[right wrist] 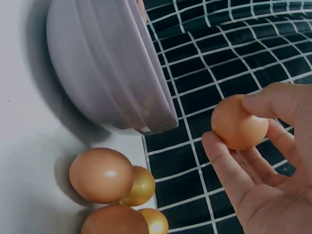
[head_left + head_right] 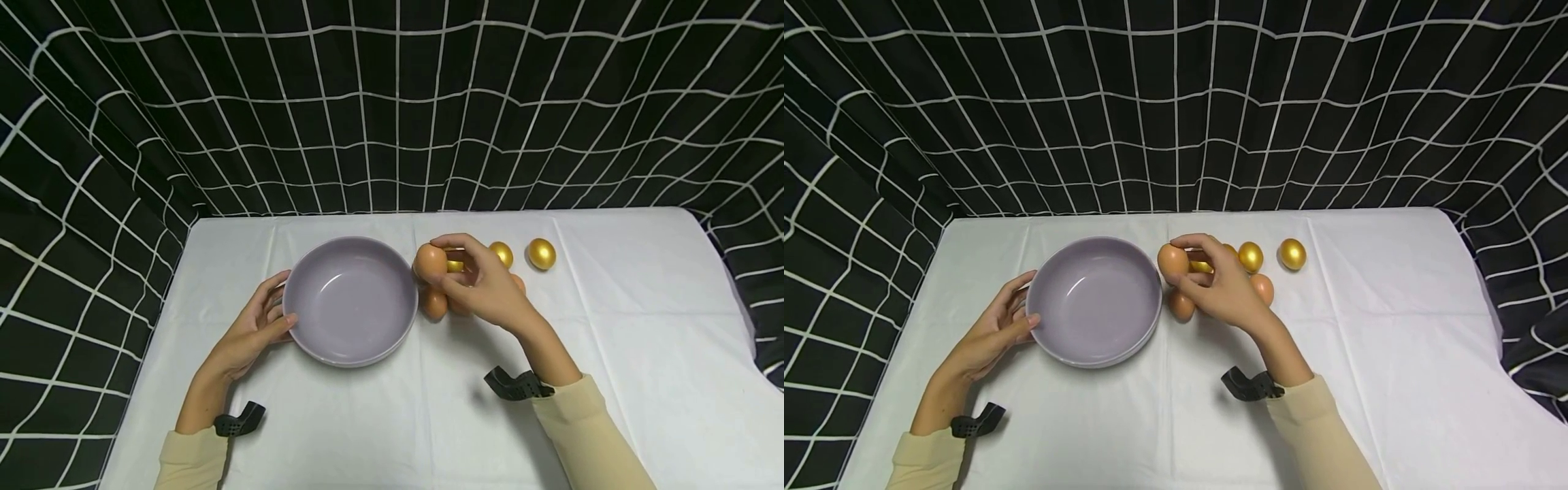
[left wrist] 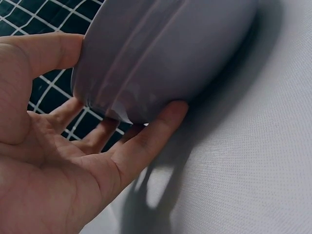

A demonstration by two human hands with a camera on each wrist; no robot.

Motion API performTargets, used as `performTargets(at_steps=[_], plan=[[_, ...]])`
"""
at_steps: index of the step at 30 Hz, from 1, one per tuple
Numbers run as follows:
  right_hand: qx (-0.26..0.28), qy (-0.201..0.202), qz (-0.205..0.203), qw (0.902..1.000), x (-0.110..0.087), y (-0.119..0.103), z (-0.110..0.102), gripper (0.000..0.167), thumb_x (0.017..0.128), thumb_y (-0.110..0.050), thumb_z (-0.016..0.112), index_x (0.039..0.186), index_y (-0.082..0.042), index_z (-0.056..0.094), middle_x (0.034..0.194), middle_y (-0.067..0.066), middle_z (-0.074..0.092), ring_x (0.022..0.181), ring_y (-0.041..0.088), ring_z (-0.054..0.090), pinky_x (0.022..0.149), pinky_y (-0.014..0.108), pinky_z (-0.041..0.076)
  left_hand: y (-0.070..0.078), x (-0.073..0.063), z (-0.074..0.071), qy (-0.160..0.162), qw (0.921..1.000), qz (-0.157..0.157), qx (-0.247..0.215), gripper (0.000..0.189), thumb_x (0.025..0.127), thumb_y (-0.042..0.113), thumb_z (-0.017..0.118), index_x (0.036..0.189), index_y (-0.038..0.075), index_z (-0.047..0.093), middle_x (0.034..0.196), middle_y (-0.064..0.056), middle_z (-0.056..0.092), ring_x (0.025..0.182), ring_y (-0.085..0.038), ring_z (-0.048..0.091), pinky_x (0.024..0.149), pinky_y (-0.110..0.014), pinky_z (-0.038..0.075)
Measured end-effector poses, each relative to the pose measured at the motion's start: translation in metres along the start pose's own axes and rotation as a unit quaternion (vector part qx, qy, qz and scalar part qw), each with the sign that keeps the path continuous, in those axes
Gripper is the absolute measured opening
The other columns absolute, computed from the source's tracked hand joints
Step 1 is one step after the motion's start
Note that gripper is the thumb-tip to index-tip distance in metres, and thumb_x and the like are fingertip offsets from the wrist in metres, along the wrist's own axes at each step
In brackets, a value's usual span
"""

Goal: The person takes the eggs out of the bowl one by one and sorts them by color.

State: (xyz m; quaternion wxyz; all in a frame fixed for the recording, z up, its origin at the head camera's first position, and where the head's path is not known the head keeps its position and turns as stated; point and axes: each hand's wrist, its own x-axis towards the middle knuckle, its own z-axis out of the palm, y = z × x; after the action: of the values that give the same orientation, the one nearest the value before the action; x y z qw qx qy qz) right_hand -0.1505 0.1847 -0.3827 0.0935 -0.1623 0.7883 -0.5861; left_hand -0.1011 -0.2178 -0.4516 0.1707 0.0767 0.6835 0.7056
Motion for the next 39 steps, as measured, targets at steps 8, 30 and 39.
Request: performTargets(at_steps=[8, 30, 39], plan=[[0.016, 0.022, 0.002, 0.9996, -0.013, 0.005, -0.011, 0.047, 0.098, -0.006, 0.073, 0.141, -0.009, 0.056, 0.14, 0.009, 0.06, 0.117, 0.016, 0.068, 0.092, 0.021, 0.06, 0.0, 0.0, 0.001, 0.0, 1.0, 0.0, -0.002, 0.081, 0.103, 0.003, 0.063, 0.169, 0.02, 0.018, 0.168, -0.019, 0.028, 0.129, -0.011, 0.062, 0.092, -0.034, 0.064], [0.085, 0.128, -0.026, 0.9878, -0.049, 0.036, -0.044, 0.047, 0.096, 0.006, 0.071, 0.139, -0.003, 0.056, 0.143, -0.002, 0.057, 0.121, 0.005, 0.064, 0.09, 0.013, 0.057, -0.002, 0.001, 0.002, -0.001, 1.0, 0.0, -0.008, 0.081, 0.103, 0.001, 0.061, 0.169, 0.02, 0.018, 0.164, -0.016, 0.032, 0.128, -0.012, 0.062, 0.091, -0.034, 0.064], [0.098, 0.152, -0.02, 0.9833, -0.057, 0.043, -0.063, 0.049, 0.096, 0.006, 0.071, 0.141, -0.004, 0.057, 0.143, -0.002, 0.05, 0.124, 0.006, 0.061, 0.089, 0.012, 0.058, -0.003, 0.0, -0.001, -0.002, 1.0, 0.004, -0.008, 0.079, 0.104, 0.0, 0.06, 0.168, 0.02, 0.02, 0.164, -0.014, 0.033, 0.129, -0.01, 0.062, 0.091, -0.035, 0.064]])
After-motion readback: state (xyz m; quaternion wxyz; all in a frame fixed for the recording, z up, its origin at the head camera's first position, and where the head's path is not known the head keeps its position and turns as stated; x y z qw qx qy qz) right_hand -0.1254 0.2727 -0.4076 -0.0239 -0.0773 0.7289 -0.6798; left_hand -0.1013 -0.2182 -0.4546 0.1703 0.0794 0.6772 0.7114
